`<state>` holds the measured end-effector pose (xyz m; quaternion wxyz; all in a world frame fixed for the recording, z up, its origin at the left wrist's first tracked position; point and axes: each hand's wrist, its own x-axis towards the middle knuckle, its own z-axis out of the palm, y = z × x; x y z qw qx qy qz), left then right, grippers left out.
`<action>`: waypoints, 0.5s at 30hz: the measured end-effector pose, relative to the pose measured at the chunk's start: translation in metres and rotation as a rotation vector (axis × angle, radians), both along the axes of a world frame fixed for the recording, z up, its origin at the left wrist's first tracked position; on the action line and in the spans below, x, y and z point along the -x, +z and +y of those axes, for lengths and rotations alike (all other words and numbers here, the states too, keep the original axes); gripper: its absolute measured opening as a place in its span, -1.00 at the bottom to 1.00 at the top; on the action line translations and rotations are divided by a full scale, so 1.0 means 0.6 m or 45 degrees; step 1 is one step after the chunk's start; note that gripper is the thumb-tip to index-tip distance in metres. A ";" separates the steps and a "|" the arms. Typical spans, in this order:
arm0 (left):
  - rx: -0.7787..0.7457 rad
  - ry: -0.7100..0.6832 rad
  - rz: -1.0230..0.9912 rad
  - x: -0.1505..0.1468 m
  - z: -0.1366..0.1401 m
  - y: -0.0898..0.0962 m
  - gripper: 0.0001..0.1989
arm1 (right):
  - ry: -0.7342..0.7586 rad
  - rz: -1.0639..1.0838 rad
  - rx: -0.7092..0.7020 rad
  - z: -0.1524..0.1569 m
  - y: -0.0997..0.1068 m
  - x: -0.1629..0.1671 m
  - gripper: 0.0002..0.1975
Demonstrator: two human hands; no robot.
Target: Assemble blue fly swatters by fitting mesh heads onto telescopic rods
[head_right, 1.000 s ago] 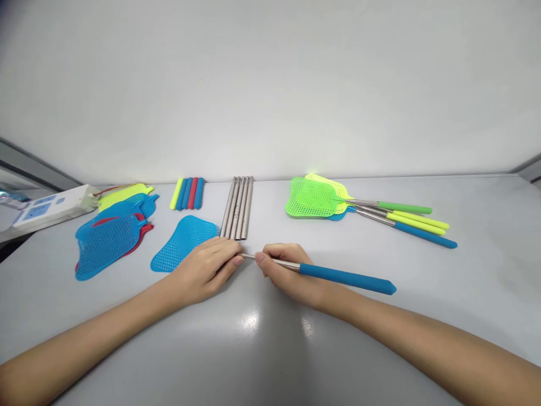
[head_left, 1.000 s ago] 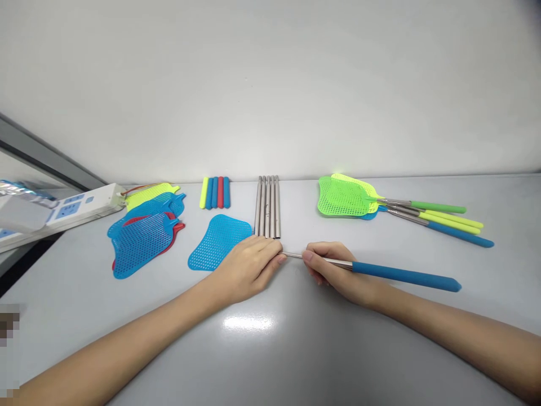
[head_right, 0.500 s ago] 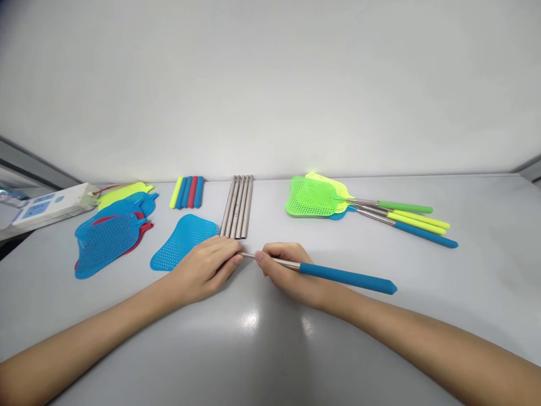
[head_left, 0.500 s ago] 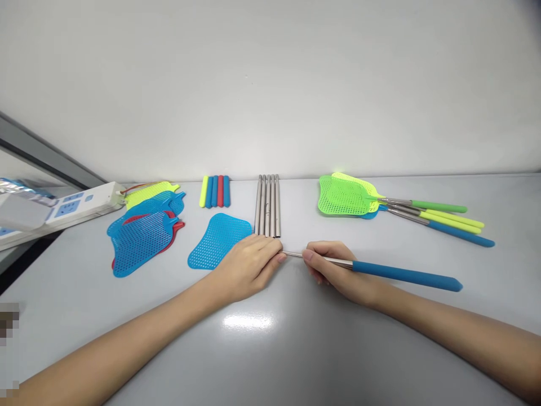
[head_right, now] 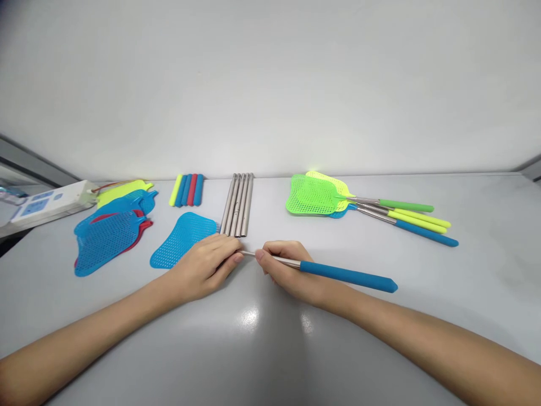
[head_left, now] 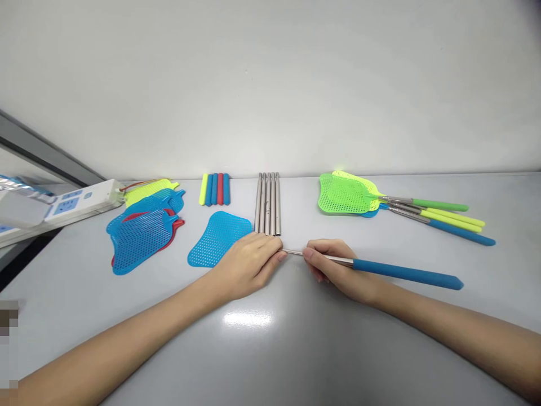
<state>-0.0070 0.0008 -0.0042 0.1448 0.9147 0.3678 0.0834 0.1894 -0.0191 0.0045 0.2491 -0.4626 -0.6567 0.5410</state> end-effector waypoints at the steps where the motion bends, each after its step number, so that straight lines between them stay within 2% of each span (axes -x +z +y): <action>1: 0.001 0.000 -0.001 0.000 0.000 0.000 -0.74 | -0.001 0.007 0.000 0.000 0.000 0.000 -0.61; 15: -0.007 -0.005 0.009 0.001 0.000 -0.002 -0.75 | -0.016 0.041 -0.004 -0.001 -0.006 -0.001 -0.61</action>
